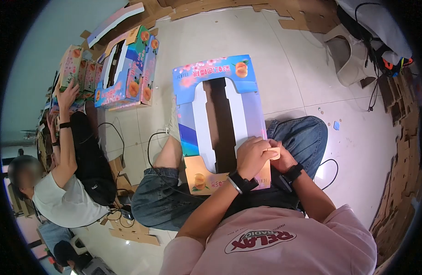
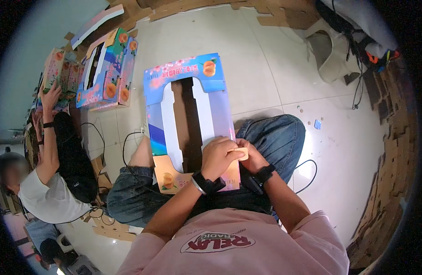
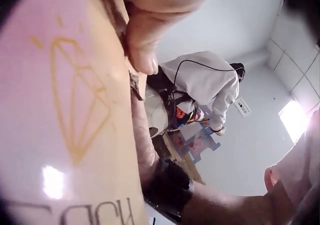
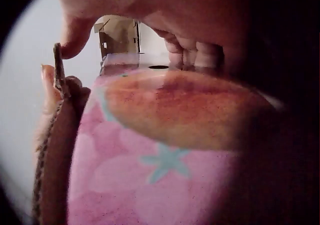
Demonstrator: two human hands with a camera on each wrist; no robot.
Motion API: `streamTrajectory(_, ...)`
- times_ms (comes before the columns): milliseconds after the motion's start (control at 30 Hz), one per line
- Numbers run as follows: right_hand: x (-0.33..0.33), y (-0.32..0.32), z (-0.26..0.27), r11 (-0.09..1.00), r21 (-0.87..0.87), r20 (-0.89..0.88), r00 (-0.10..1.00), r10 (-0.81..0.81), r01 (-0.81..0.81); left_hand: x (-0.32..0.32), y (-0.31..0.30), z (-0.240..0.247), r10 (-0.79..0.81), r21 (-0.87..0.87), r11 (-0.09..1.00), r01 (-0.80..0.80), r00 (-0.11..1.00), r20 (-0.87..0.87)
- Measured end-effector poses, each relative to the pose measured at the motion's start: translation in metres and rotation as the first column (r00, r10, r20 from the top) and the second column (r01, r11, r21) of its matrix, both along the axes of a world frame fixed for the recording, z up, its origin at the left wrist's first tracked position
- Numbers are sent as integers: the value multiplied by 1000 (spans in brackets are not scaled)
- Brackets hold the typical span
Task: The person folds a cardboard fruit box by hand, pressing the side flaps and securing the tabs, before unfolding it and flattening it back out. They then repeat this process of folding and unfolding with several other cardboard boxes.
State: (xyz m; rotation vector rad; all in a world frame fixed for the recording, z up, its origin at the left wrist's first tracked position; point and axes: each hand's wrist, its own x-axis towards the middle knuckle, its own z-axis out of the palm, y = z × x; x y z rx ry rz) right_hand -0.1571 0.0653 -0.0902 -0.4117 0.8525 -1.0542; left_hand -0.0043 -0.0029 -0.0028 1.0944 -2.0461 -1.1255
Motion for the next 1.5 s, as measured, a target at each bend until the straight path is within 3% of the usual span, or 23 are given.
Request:
streamTrajectory(67, 4, 2, 13, 986, 146, 284, 952, -117, 78, -2, -2, 0, 9, -1, 1000, -9, 1000, -13)
streamTrajectory(133, 1, 1, 13, 984, 169, 338, 934, -117, 62, -2, -4, -4, 15, 78, 997, -15, 1000, 1)
streamTrajectory(233, 3, 1, 9, 999, 29, 307, 951, -24, 16, -5, -7, -13, 7, 32, 999, -8, 1000, 9)
streamTrajectory(300, 7, 1, 16, 997, 14, -9, 997, 71, -71, -3, -11, -16, -7, 55, 998, 6, 1000, 15)
streamTrajectory(367, 11, -3, 26, 999, 19, -34, 998, 48, -48, 1, -13, -15, -19, 78, 997, 17, 1000, 19)
streamTrajectory(433, 14, -4, 33, 996, 90, -77, 997, 17, -10, 20, -14, 3, 1, 121, 992, 27, 974, -225)
streamTrajectory(467, 13, -3, 32, 996, 90, -77, 997, 24, -17, 40, -15, 28, -10, 33, 999, 14, 994, -111)
streamTrajectory(500, 12, -3, 29, 995, 100, -111, 994, 7, 4, 57, -13, 33, 72, -19, 997, -74, 994, -86)
streamTrajectory(533, 13, -5, 27, 994, 110, -145, 989, -6, 22, 74, -11, 34, 186, 65, 982, -179, 973, -136)
streamTrajectory(567, 14, -9, 37, 996, 93, -139, 990, 9, 4, 98, -11, 41, 247, -122, 961, -247, 969, -18)
streamTrajectory(600, 15, -10, 39, 996, 92, -133, 991, 31, -19, 118, -4, 38, 396, 29, 918, -395, 917, -46)
streamTrajectory(700, 17, 1, 40, 992, 122, -143, 990, -3, 20, 174, 21, 3, 560, 82, 819, -567, 823, 99)
streamTrajectory(767, 16, -5, 44, 995, 97, -142, 990, 0, 14, 193, 33, -28, 630, 582, 669, -461, 768, -117)
streamTrajectory(800, 17, -5, 48, 994, 103, -152, 988, -11, 27, 195, 39, -24, 644, 579, 662, -476, 756, -115)
streamTrajectory(867, 3, -16, 67, 997, 78, -223, 975, 10, 7, 179, 40, -26, 665, 880, 458, -124, 705, -247)
streamTrajectory(967, -16, -24, 87, 997, 64, -427, 902, 60, -36, 182, 53, -56, 648, 919, 392, 40, 697, -307)
streamTrajectory(1067, -24, -34, 104, 990, 93, -449, 883, 135, -104, 178, 51, -45, 593, 911, 373, 177, 709, -380)
streamTrajectory(1133, -31, -30, 99, 991, 77, -501, 854, 137, -113, 172, 52, -46, 456, 794, 593, 134, 757, -468)
streamTrajectory(1167, -33, -30, 96, 990, 100, -465, 875, 134, -99, 171, 53, -43, 464, 788, 610, 85, 768, -442)
streamTrajectory(1300, -39, -19, 90, 984, 162, -428, 894, 135, -71, 169, 57, -38, 527, 761, 646, 61, 685, -503)
streamTrajectory(1367, -44, -15, 86, 986, 164, -453, 884, 111, -39, 166, 55, -34, 549, 823, 542, 169, 670, -499)
streamTrajectory(1400, -46, -15, 89, 985, 166, -462, 879, 117, -44, 164, 58, -39, 554, 822, 541, 174, 662, -505)
streamTrajectory(1500, -47, -14, 96, 979, 192, -451, 881, 145, -62, 161, 65, -48, 493, 824, 542, 163, 733, -469)
